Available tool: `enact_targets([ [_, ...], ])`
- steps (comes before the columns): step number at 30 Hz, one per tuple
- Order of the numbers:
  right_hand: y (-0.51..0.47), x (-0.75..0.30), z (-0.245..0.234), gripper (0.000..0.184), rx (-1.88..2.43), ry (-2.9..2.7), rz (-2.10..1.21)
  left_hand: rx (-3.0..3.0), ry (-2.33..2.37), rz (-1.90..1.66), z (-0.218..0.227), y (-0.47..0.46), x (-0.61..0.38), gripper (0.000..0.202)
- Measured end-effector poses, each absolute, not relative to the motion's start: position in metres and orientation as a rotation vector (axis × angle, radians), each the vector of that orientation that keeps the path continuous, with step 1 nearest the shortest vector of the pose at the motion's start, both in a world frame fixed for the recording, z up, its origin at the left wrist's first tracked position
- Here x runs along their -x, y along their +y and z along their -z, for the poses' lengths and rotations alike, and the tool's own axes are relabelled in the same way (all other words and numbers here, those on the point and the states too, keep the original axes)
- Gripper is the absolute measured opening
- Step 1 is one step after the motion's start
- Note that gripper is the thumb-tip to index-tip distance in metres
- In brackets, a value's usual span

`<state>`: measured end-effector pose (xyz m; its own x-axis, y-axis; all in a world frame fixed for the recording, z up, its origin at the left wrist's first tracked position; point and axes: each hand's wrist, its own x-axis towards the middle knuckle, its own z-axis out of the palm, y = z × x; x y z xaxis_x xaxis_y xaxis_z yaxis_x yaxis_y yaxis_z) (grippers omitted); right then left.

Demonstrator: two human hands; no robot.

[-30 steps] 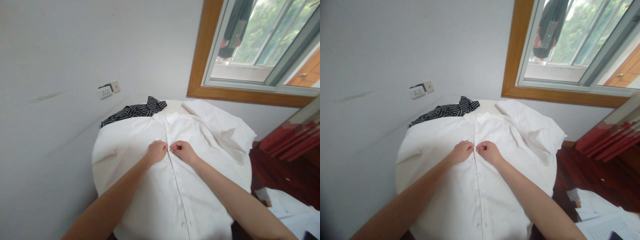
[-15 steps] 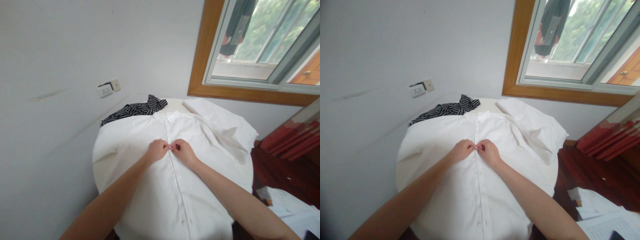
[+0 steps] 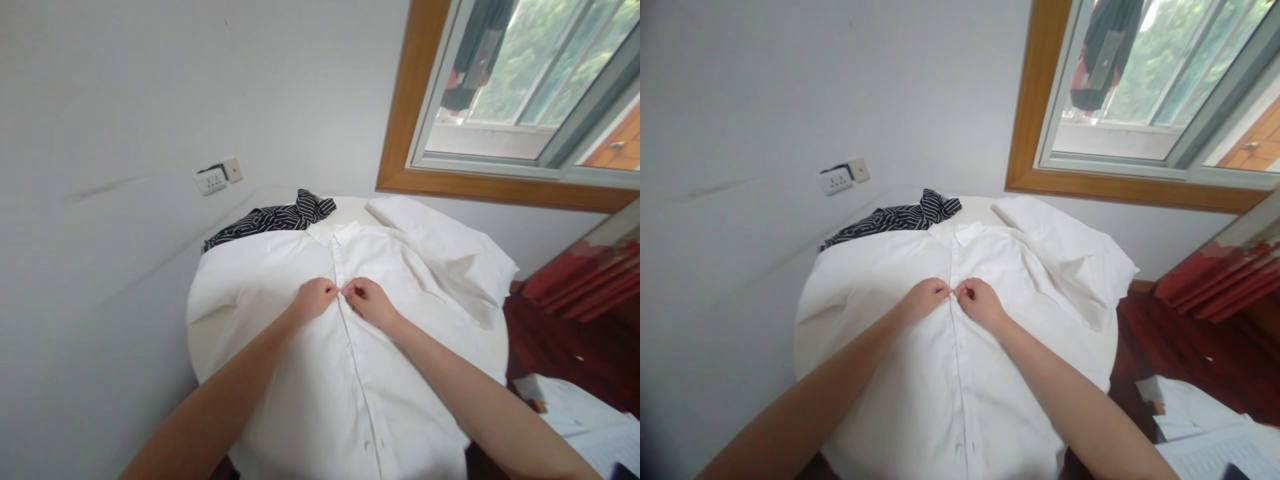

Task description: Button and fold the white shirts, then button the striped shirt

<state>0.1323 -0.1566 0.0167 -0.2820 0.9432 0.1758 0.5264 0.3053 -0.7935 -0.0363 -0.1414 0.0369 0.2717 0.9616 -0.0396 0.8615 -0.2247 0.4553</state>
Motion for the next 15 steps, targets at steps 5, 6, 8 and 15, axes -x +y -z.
enact_targets([
  [5,-0.158,-0.13,-0.026,0.02,1.401,-2.021,-0.689,-2.132,1.647,-0.361,-0.034,-0.139,0.036,0.029],
  [6,-0.158,-0.128,-0.029,0.019,1.428,-2.051,-0.611,-2.126,1.646,-0.368,-0.034,-0.139,0.036,0.029],
  [8,-0.159,-0.126,-0.032,0.019,1.475,-2.107,-0.51,-2.122,1.641,-0.383,-0.034,-0.139,0.035,0.029],
  [15,-0.161,-0.125,-0.035,0.017,1.492,-2.187,-0.479,-2.175,1.656,-0.325,-0.038,-0.142,0.034,0.03],
])
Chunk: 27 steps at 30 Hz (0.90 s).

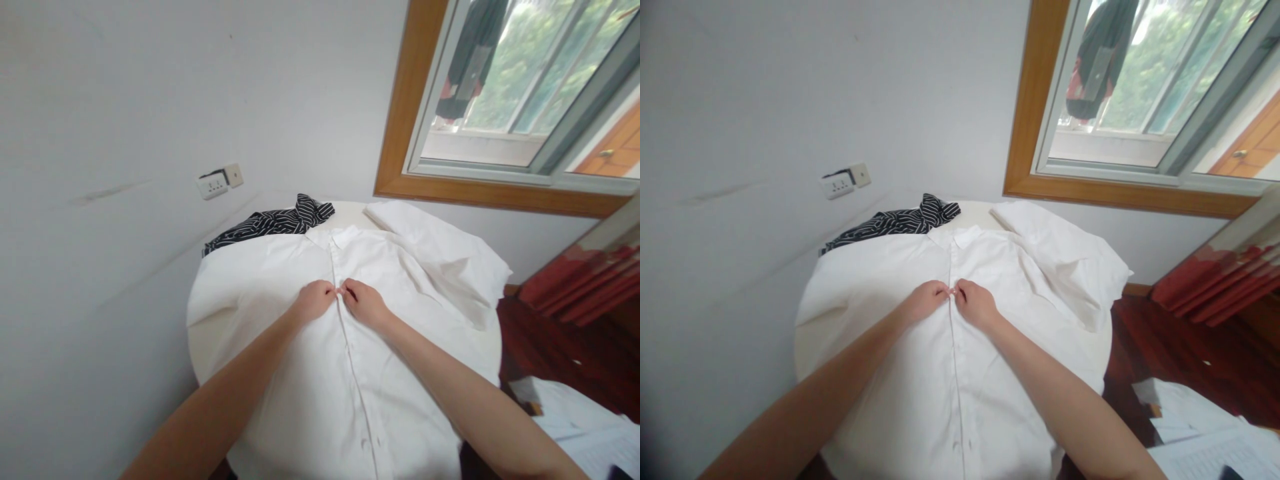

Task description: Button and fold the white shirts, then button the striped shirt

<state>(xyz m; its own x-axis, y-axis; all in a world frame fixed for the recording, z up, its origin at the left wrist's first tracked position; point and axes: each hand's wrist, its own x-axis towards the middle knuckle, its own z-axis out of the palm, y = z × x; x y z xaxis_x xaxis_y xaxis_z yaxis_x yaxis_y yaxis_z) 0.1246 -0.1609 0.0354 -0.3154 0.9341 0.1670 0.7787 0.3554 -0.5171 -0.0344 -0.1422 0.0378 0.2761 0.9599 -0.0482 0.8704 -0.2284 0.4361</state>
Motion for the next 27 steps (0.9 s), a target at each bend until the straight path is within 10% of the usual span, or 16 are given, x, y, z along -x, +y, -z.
enact_targets([
  [27,-0.157,-0.124,-0.03,0.024,1.56,-2.112,-0.515,-2.305,1.681,-0.33,-0.047,-0.154,0.036,0.017],
])
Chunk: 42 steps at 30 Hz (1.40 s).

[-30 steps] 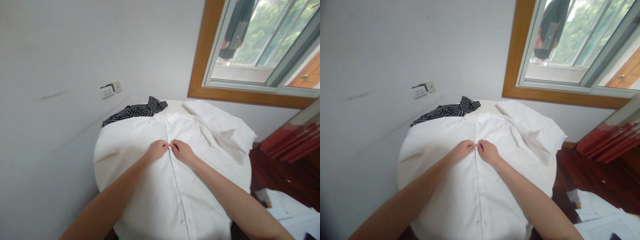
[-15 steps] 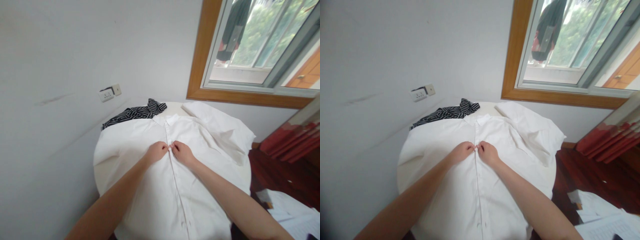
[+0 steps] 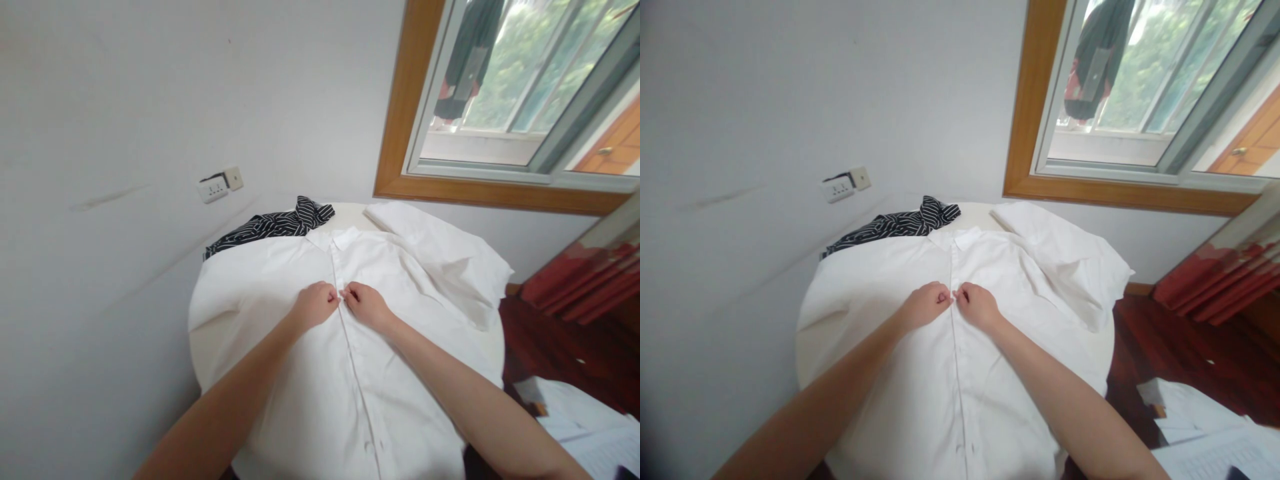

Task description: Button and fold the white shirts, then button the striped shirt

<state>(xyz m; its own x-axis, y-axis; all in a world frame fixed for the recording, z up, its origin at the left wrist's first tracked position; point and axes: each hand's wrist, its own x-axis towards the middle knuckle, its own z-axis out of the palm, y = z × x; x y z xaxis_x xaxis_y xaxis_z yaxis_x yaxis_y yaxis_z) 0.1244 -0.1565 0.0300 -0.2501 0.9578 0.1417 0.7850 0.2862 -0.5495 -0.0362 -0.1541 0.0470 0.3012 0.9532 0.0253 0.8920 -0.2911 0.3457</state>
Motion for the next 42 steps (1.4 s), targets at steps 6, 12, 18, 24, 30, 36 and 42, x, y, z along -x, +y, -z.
enact_targets([
  [6,-0.158,-0.127,-0.024,0.028,1.421,-2.076,-0.615,-2.304,1.631,-0.412,-0.047,-0.149,0.044,0.015],
  [12,-0.15,-0.146,-0.029,0.028,1.403,-1.973,-0.462,-2.445,1.729,-0.655,-0.037,-0.13,0.054,0.027],
  [18,-0.147,-0.168,-0.028,0.046,1.817,-2.121,-0.005,-2.527,1.759,-0.46,-0.014,-0.128,0.05,0.046],
  [24,-0.142,-0.173,-0.012,0.067,2.039,-2.193,-0.075,-2.493,1.821,-0.376,-0.011,-0.125,0.049,0.049],
  [30,-0.124,-0.175,-0.014,0.068,2.03,-2.22,-0.116,-2.488,1.836,-0.343,-0.011,-0.109,0.049,0.05],
  [36,-0.118,-0.176,-0.016,0.064,2.009,-2.219,-0.098,-2.548,1.862,-0.475,-0.014,-0.104,0.051,0.046],
  [42,-0.136,-0.16,-0.031,0.045,1.779,-2.278,0.166,-2.825,1.574,-0.692,-0.02,-0.118,0.048,0.047],
])
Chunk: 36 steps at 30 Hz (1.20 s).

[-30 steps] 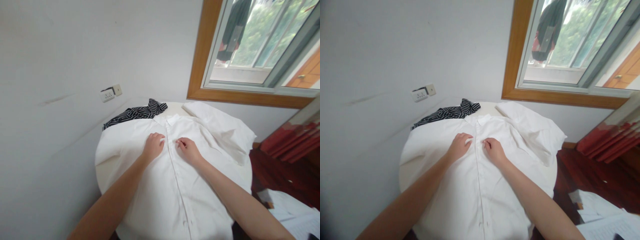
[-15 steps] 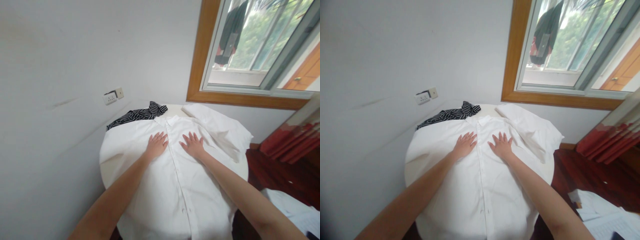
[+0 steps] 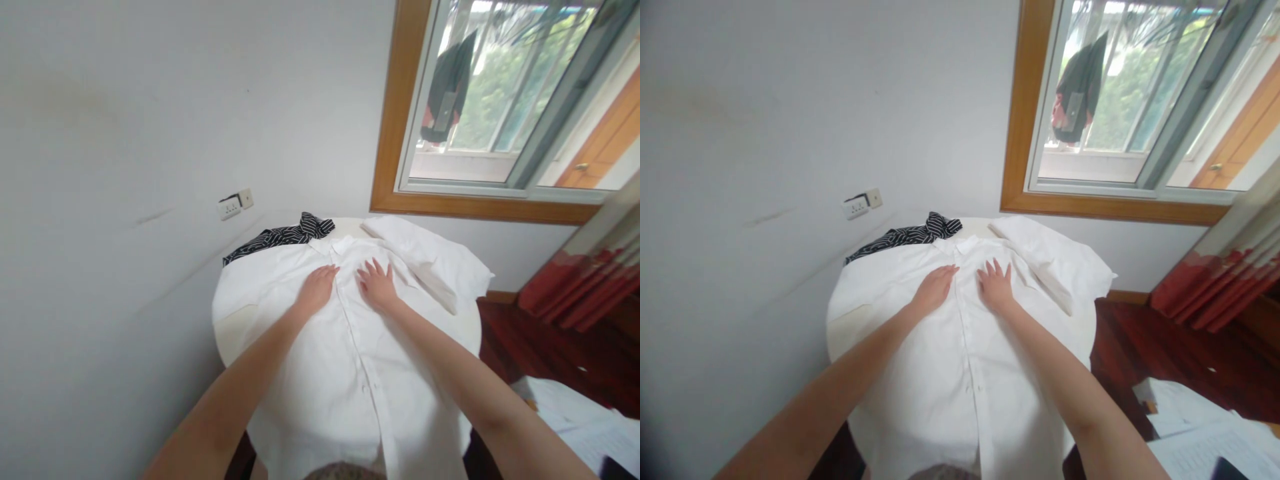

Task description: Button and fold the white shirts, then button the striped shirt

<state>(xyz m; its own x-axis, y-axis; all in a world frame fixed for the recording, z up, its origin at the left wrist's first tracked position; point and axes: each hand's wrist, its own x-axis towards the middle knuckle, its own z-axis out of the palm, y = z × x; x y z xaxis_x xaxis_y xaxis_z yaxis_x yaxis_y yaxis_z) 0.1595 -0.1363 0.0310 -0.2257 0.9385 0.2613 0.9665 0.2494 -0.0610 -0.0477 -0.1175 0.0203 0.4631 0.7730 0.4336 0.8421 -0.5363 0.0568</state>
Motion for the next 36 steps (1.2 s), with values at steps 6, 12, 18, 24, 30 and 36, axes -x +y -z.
enact_targets([
  [6,-0.165,-0.142,-0.023,0.05,1.533,-2.512,-0.056,2.683,-1.44,0.462,-0.002,-0.132,0.047,0.045],
  [12,-0.193,-0.167,-0.014,0.055,1.534,-2.532,0.009,2.691,-1.475,0.413,-0.001,-0.136,0.048,0.048],
  [18,-0.231,-0.19,-0.016,0.054,1.473,-2.522,0.026,2.627,-1.49,0.436,-0.014,-0.145,0.042,0.045],
  [24,-0.25,-0.194,-0.029,0.042,1.399,-2.457,-0.01,2.549,-1.456,0.583,-0.033,-0.185,0.028,0.031],
  [30,-0.254,-0.167,-0.038,0.025,1.296,-2.365,-0.125,2.755,-1.506,0.801,-0.026,-0.231,0.031,0.017],
  [36,-0.264,-0.155,-0.037,0.018,1.411,-2.362,-0.096,2.754,-1.553,0.909,-0.023,-0.248,0.029,0.008],
])
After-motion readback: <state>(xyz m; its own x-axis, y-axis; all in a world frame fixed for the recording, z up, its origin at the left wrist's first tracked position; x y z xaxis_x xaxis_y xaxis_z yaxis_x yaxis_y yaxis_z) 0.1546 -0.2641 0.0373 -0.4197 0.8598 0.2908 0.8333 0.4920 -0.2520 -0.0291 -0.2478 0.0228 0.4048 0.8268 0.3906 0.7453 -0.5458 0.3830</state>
